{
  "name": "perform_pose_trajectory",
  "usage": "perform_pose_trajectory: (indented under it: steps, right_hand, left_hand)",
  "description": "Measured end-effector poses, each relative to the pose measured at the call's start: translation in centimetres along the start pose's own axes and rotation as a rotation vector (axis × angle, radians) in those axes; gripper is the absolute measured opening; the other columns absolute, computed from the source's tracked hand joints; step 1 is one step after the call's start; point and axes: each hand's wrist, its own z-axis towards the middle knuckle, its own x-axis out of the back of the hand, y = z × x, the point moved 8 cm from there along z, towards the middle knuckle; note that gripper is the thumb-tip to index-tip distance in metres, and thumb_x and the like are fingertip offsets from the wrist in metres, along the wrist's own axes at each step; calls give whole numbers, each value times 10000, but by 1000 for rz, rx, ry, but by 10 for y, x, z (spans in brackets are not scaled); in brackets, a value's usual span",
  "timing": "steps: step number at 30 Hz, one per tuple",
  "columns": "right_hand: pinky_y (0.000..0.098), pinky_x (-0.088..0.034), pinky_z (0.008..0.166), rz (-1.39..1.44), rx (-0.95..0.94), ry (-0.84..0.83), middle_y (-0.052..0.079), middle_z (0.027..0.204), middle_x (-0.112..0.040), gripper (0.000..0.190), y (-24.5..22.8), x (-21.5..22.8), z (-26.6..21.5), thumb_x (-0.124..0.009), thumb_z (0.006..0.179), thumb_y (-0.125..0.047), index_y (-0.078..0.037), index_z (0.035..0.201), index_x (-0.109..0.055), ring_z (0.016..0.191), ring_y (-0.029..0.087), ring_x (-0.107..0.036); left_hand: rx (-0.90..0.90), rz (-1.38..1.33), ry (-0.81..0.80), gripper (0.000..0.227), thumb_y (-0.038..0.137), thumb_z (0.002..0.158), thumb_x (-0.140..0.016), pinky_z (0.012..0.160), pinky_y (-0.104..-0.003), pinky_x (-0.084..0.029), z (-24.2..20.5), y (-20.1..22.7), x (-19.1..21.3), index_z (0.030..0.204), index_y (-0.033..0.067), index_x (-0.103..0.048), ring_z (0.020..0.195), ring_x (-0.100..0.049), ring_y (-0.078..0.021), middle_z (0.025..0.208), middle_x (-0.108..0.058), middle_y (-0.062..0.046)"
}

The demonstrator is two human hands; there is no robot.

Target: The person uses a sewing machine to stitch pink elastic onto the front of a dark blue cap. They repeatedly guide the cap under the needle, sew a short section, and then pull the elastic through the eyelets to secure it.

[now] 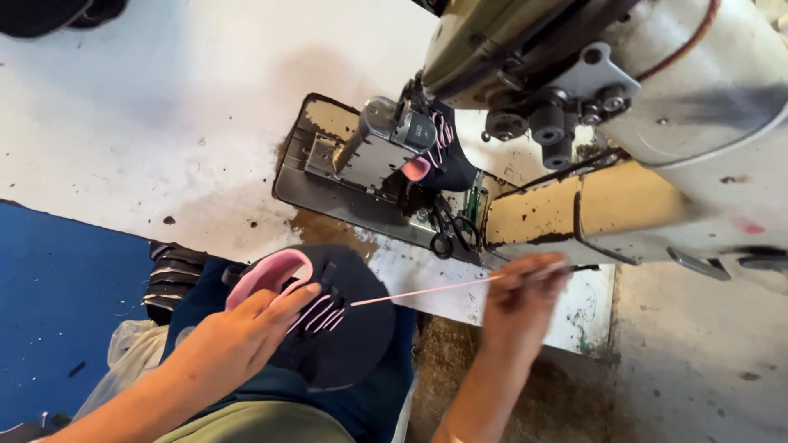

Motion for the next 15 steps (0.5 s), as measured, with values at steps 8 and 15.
perform_pose_trajectory:
  steps: [8, 15]
  right_hand:
    - [286, -606, 806, -875, -136, -897, 70, 943, -766, 111, 62, -118, -128, -691, 872, 5, -37, 962, -741, 885, 170, -752]
    - [311, -560, 725, -1180, -145, -942, 58, 914, -762, 159, 63, -116, -122, -792, 853, -157, -51, 967, -761, 844, 204, -741]
  left_hand:
    - [-1, -253, 252, 268, 84, 924, -703, 616, -301, -543, 18, -4, 10, 1175, 170, -667, 676, -674, -212, 936, -693, -21]
    - [263, -540, -160, 711, 123, 703, -870, 723, -282, -561, 19, 2, -7, 1355, 205, -597, 885, -631, -114, 1170, -652, 0]
